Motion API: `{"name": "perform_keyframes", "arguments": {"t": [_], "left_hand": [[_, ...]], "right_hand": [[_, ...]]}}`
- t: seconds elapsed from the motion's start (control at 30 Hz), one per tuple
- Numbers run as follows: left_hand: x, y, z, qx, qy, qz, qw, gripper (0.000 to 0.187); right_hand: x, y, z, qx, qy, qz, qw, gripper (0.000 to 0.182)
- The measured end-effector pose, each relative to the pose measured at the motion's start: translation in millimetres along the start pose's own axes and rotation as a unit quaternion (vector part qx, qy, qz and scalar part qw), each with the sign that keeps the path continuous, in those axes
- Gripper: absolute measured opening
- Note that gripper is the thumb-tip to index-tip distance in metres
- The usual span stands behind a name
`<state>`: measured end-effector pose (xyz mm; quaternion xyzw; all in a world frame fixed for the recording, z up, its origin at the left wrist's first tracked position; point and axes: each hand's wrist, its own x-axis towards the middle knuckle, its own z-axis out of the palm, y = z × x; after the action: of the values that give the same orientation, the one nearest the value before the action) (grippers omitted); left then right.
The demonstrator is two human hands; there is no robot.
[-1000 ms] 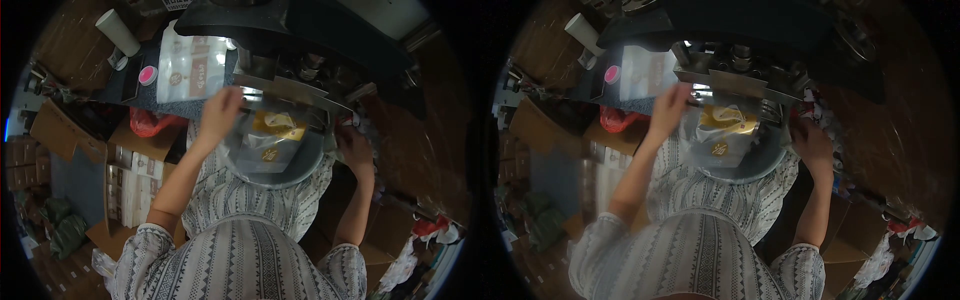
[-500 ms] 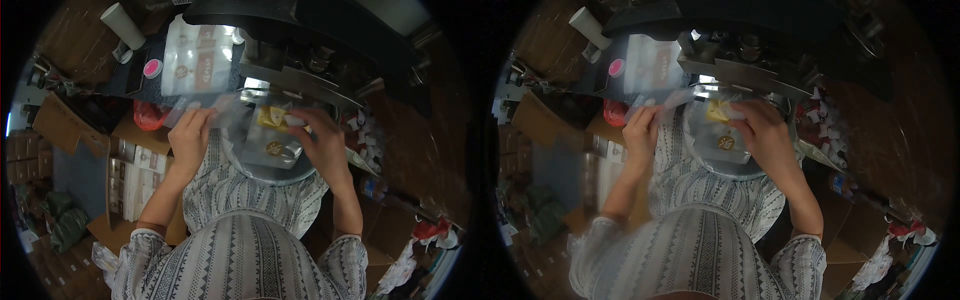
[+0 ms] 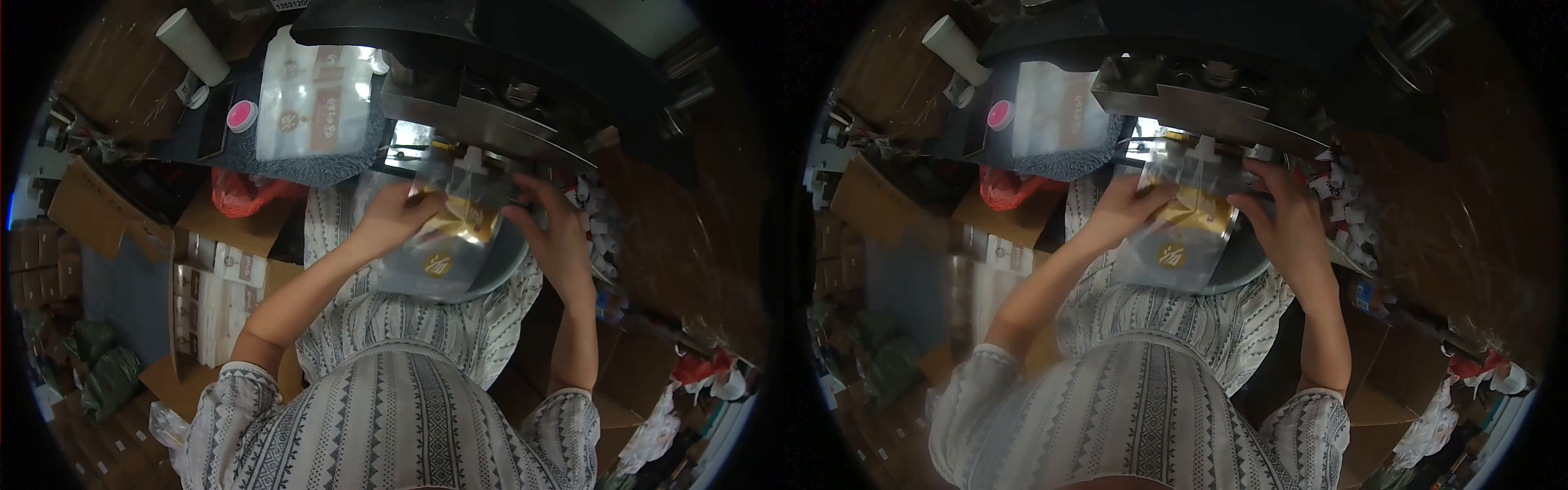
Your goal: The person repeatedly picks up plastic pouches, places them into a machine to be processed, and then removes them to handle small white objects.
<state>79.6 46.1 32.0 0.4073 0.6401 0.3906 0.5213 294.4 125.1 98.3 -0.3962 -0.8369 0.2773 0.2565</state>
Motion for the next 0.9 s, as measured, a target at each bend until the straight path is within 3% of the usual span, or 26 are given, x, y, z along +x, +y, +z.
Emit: {"name": "perform_keyframes", "arguments": {"t": [0.03, 0.1, 0.13, 0.2, 0.23, 0.3, 0.33, 0.37, 0.4, 0.43, 0.5, 0.53, 0.57, 0.6, 0.63, 0.7, 0.73, 0.8, 0.87, 0.9], "left_hand": [[10, 1, 2, -0.001, -0.001, 0.000, 1.000, 0.022], [23, 2, 5, -0.227, -0.005, -0.044, 0.973, 0.026], [21, 3, 5, -0.228, -0.003, -0.043, 0.973, 0.026], [15, 6, 6, -0.188, 0.001, -0.029, 0.982, 0.029], [13, 8, -1, -0.186, -0.001, -0.028, 0.982, 0.029], [8, 9, -32, -0.012, 0.172, 0.126, 0.977, 0.043], [14, 0, -60, 0.226, 0.286, 0.207, 0.908, 0.048], [20, -16, -86, 0.447, 0.372, 0.272, 0.767, 0.054], [18, -37, -92, 0.524, 0.326, 0.187, 0.764, 0.062], [7, -42, -88, 0.524, 0.329, 0.188, 0.763, 0.062], [-18, -49, -80, 0.533, 0.232, 0.228, 0.781, 0.058], [-28, -40, -87, 0.495, 0.250, 0.198, 0.809, 0.044], [-35, -40, -86, 0.493, 0.247, 0.194, 0.811, 0.044], [-43, -40, -83, 0.450, 0.295, 0.189, 0.822, 0.033], [-49, -36, -81, 0.406, 0.343, 0.187, 0.826, 0.023], [-62, -15, -60, 0.394, 0.345, 0.216, 0.824, 0.018], [-67, -5, -51, 0.382, 0.346, 0.242, 0.822, 0.014], [-72, 6, -47, 0.381, 0.322, 0.288, 0.818, 0.013], [-73, 7, -40, 0.376, 0.292, 0.337, 0.812, 0.013], [-73, 3, -35, 0.350, 0.226, 0.323, 0.850, 0.012]], "right_hand": [[-4, 1, -8, 0.000, 0.000, 0.001, 1.000, 0.035], [-10, 7, -22, -0.106, -0.024, 0.124, 0.986, 0.036], [-9, 20, -25, -0.106, -0.025, 0.123, 0.986, 0.036], [-7, 58, -18, -0.329, 0.042, 0.125, 0.935, 0.034], [-8, 72, -14, -0.329, 0.043, 0.127, 0.935, 0.034], [-4, 92, -9, -0.272, 0.031, 0.094, 0.957, 0.034], [-5, 92, -8, -0.271, 0.027, 0.094, 0.958, 0.034], [-7, 92, -9, -0.237, 0.025, 0.122, 0.964, 0.032], [-6, 90, -11, -0.203, 0.028, 0.148, 0.967, 0.030], [-7, 81, -17, -0.204, 0.030, 0.145, 0.968, 0.030], [-11, 50, -27, -0.063, 0.032, 0.138, 0.988, 0.024], [-11, 38, -27, -0.063, 0.029, 0.142, 0.987, 0.024], [-10, 26, -27, 0.018, 0.001, 0.151, 0.988, 0.022], [-9, 16, -23, 0.098, -0.025, 0.157, 0.982, 0.020], [-5, 4, -12, 0.097, -0.025, 0.156, 0.983, 0.020], [5, -20, 15, 0.168, -0.052, -0.018, 0.984, 0.023], [10, -26, 24, 0.170, -0.053, -0.020, 0.984, 0.023], [18, -34, 35, 0.015, 0.021, -0.211, 0.977, 0.026], [17, -33, 40, 0.052, -0.016, -0.216, 0.975, 0.029], [16, -32, 40, 0.088, -0.053, -0.219, 0.970, 0.031]]}}
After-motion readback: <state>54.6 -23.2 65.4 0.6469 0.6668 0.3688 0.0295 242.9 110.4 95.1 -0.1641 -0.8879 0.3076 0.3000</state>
